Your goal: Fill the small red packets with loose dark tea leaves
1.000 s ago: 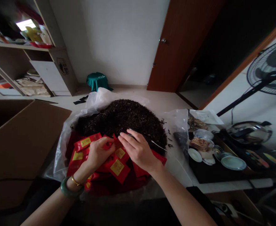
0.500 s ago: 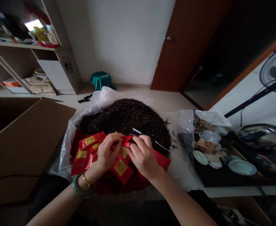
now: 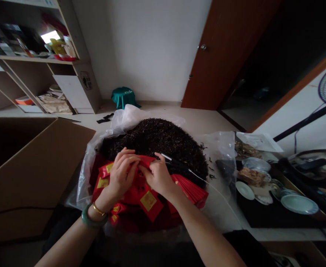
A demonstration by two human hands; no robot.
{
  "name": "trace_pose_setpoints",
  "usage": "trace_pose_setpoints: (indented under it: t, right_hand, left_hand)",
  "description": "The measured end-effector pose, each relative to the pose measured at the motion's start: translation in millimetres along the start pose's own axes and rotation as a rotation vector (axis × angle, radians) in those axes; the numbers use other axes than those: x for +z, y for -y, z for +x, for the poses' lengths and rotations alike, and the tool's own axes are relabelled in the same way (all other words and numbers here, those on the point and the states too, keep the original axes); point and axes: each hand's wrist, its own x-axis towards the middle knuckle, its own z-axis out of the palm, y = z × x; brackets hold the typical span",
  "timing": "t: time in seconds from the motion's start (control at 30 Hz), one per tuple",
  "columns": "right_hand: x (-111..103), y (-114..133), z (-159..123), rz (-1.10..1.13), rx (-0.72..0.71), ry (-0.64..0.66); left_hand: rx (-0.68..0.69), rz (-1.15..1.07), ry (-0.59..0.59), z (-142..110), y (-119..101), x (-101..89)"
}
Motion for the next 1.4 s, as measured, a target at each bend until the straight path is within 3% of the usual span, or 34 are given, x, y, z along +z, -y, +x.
trace_pose_setpoints:
  t: [0.07, 0.2, 0.33, 0.63, 0.83, 1.0, 1.4]
  right_hand:
    - [3, 0, 10, 0.186, 0.093, 0.022]
    - [1, 1, 23, 0.566, 0.317, 0.062]
    - [-2, 1, 30, 0.767, 0.390, 0.188]
    - [7, 4, 43, 0.832, 0.514, 0.271]
    - [3, 8, 47, 1.028, 0.579, 0.342]
    - [10, 5, 48, 1.179, 0.613, 0.325]
    - [12, -1, 57, 1.187, 0.620, 0.404]
  left_hand:
    - [0.033, 0.118, 0.011, -1, 7, -4.4]
    - [0.076, 0.223, 0.193, -2, 17, -7.8]
    - [0.061, 0.222, 0.262, -3, 30, -5.3]
    - [-0.006, 0.183, 0.231, -2, 40, -7.6]
    - [-0.071, 0.135, 0.253, -2, 43, -7.5]
    - [-0.132, 0.124, 0.285, -1, 45, -8.6]
    - [-0.167, 0.338, 0.347, 0, 43, -9.1]
